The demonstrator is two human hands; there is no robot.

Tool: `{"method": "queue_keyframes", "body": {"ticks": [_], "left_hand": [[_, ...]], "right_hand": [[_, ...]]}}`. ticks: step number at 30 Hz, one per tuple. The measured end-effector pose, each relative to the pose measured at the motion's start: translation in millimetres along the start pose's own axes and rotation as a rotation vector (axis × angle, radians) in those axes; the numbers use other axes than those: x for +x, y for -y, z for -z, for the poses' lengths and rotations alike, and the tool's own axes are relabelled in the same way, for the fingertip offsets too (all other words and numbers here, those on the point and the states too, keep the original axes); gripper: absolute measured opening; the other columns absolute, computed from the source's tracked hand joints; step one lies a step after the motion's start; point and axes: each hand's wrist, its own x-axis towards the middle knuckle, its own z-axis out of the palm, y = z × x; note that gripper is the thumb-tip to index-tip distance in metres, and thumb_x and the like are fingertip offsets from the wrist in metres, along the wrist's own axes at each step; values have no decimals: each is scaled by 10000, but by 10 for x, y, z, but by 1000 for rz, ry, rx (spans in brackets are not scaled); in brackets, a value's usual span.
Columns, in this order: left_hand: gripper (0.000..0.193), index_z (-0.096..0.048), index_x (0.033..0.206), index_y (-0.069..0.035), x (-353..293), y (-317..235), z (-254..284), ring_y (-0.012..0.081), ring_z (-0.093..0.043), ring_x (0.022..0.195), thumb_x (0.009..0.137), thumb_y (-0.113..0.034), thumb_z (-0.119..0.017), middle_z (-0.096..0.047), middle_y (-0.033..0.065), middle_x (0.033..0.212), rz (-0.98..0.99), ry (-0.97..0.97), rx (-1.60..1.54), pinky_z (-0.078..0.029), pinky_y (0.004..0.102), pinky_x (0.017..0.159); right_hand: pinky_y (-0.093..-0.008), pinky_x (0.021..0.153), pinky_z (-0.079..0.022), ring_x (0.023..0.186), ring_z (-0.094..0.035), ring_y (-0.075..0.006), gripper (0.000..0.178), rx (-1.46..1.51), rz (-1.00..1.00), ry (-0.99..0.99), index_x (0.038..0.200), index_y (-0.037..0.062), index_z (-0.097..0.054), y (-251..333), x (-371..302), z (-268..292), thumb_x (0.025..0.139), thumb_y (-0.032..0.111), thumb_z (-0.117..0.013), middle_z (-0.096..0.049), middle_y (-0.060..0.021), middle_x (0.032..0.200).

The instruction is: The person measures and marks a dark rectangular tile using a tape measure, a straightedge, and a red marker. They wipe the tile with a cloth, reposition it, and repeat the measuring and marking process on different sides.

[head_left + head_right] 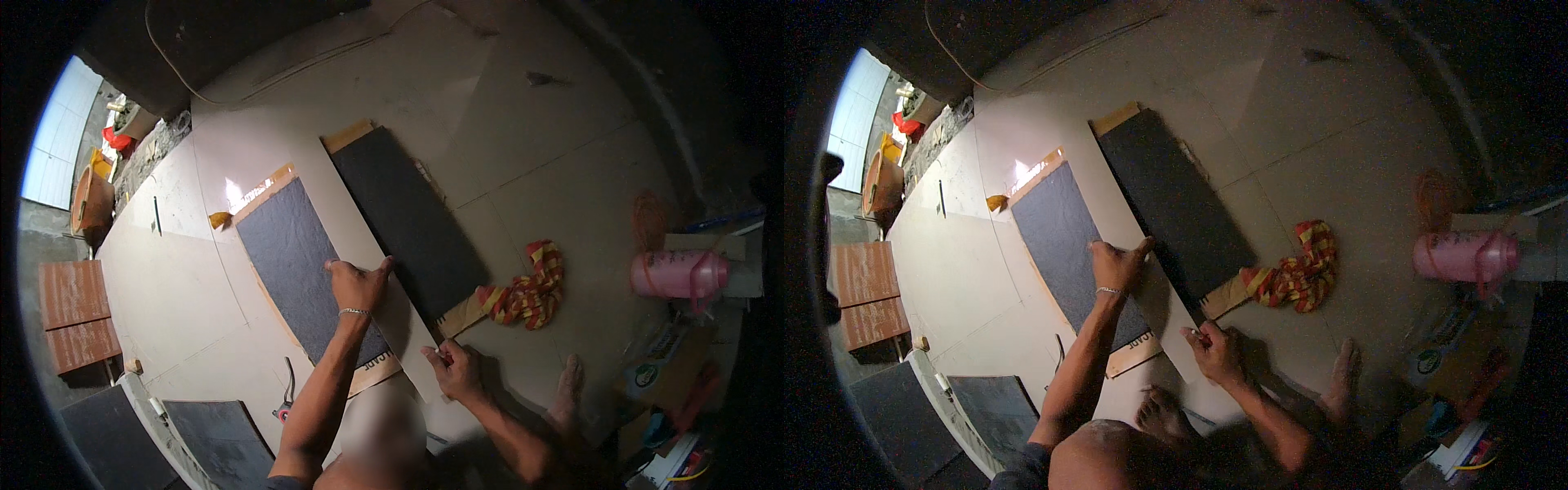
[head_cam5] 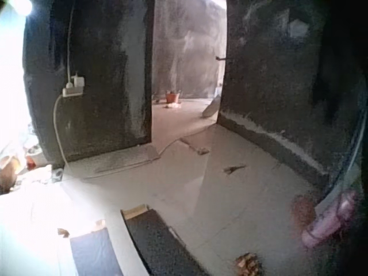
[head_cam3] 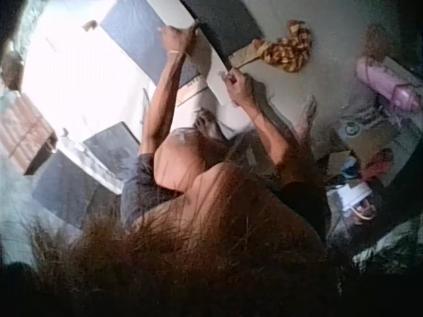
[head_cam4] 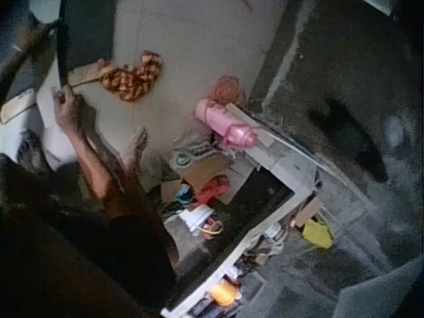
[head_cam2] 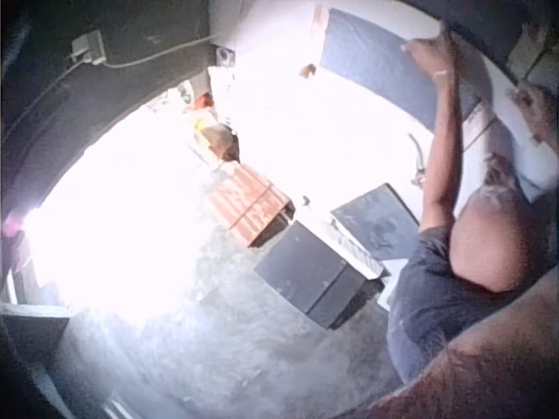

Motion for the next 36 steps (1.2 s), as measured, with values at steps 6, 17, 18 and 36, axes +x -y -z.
{"method": "queue_keyframes", "body": {"ticks": [6,17,18,36], "left_hand": [[824,-635,1164,127,369,110,316,488,-722,983,885,-642,-733,-724,328,1044,93,188,407,-567,517,904],[739,-688,1127,79,3047,-201,982,367,-755,897,826,-586,-802,-760,254,980,-125,-94,288,-583,445,827],[698,-731,1029,78,3115,-246,982,336,-759,835,814,-581,-815,-765,228,918,-16,51,249,-585,422,803],[401,-761,1034,-18,2988,-204,730,148,-683,763,931,-401,-820,-761,65,899,-179,115,-118,-521,309,680]], "right_hand": [[-339,508,-369,558,-375,-130,455,54,-45,-30,756,38,-498,109,45,70,994,319,-767,-401,-21,585],[-494,902,-524,1049,-628,-408,816,-393,58,86,1387,27,-468,233,-11,220,773,350,-898,-604,-237,1154],[-495,892,-517,1064,-611,-399,814,-427,62,84,1376,31,-473,215,-19,197,759,344,-901,-578,-242,1169],[-532,877,-541,1051,-617,-445,839,-356,58,21,1419,-16,-458,99,-75,95,750,273,-875,-553,-281,1174]]}}
